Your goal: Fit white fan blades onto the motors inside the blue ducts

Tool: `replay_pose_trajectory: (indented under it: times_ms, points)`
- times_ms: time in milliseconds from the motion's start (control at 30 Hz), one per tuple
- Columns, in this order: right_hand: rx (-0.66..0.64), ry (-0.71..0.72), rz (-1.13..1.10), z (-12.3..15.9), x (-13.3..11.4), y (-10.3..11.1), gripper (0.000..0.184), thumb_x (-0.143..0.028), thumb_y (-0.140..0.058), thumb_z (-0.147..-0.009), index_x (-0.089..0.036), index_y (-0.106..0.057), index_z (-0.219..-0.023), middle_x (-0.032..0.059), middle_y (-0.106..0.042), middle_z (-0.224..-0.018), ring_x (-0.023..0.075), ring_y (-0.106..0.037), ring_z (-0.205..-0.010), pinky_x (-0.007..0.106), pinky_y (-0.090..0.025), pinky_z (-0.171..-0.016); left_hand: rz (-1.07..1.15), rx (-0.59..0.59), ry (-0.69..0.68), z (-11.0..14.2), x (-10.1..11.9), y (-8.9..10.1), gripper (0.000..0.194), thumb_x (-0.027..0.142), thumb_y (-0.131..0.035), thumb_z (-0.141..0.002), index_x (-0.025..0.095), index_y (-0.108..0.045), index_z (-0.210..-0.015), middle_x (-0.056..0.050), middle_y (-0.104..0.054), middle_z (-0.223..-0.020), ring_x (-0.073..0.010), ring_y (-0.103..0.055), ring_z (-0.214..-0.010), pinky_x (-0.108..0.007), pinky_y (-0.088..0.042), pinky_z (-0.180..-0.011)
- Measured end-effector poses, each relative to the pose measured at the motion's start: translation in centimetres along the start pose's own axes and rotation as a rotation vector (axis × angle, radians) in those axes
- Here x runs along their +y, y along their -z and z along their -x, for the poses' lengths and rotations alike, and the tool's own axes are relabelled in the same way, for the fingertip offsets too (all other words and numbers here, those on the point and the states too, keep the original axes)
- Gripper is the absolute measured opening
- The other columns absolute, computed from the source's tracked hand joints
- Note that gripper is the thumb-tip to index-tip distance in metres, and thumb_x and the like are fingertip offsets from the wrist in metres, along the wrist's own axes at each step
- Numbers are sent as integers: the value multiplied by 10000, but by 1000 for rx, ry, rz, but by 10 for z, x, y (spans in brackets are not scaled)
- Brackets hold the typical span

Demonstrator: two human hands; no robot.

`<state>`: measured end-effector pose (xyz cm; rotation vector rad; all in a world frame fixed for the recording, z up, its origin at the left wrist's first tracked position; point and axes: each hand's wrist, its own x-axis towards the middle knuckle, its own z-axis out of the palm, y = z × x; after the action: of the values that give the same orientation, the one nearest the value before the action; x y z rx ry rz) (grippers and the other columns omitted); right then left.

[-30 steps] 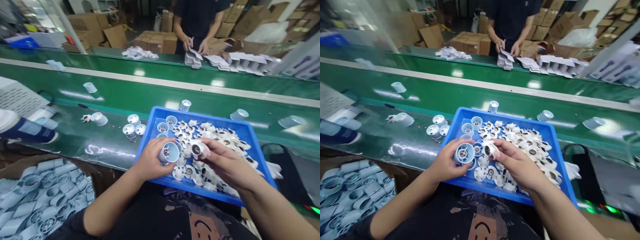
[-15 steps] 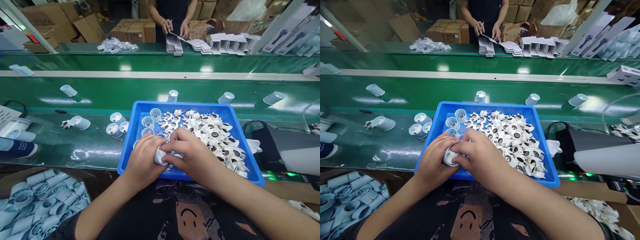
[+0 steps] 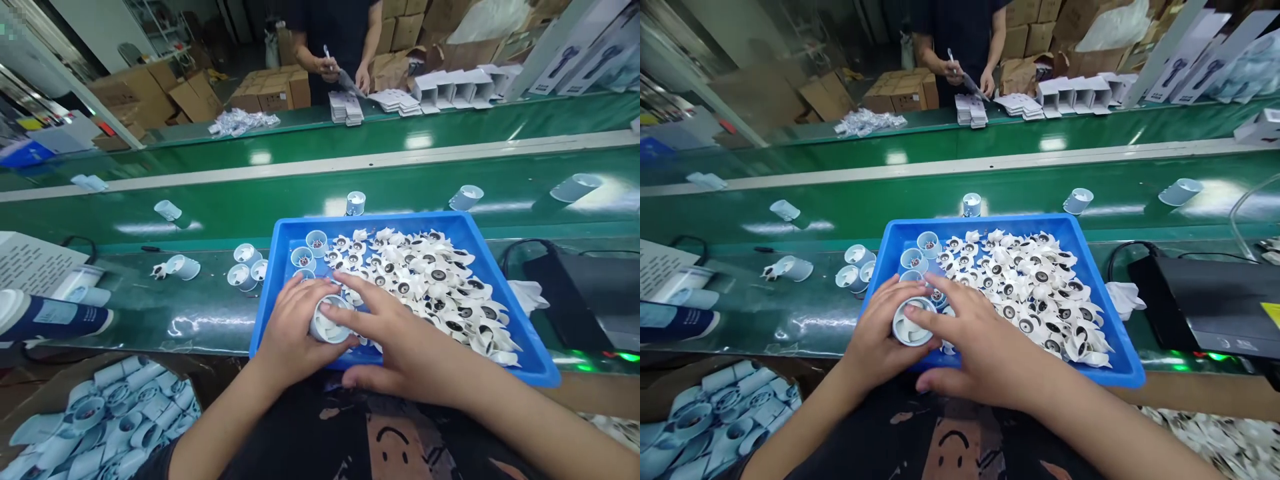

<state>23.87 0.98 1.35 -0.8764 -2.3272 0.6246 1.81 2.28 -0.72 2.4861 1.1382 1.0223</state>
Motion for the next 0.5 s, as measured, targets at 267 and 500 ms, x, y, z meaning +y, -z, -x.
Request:
replay_pose_trajectory:
  times_ms: [267, 500]
  points:
    - [386, -180, 218, 54, 20, 20, 202, -329, -519, -984, -336, -630, -1152, 56, -559, -1317, 214, -631, -1150, 307, -614, -861, -167, -81, 554, -91, -91, 37, 620, 380, -749, -802, 231, -498, -1349, -87, -593, -1204, -263, -600, -1101, -425, -487, -983]
    - [369, -111, 135, 89, 35, 0, 267, -323, -539, -957, -386, -615, -1205, 61, -458, -1431, 256, -634, -1128, 347, -629, -823, -222, -174, 747, -151, -172, 23, 329, 346, -624, -946, 169, -598, -1222, -100, -621, -1231, -238, -634, -1057, -455, -548, -906]
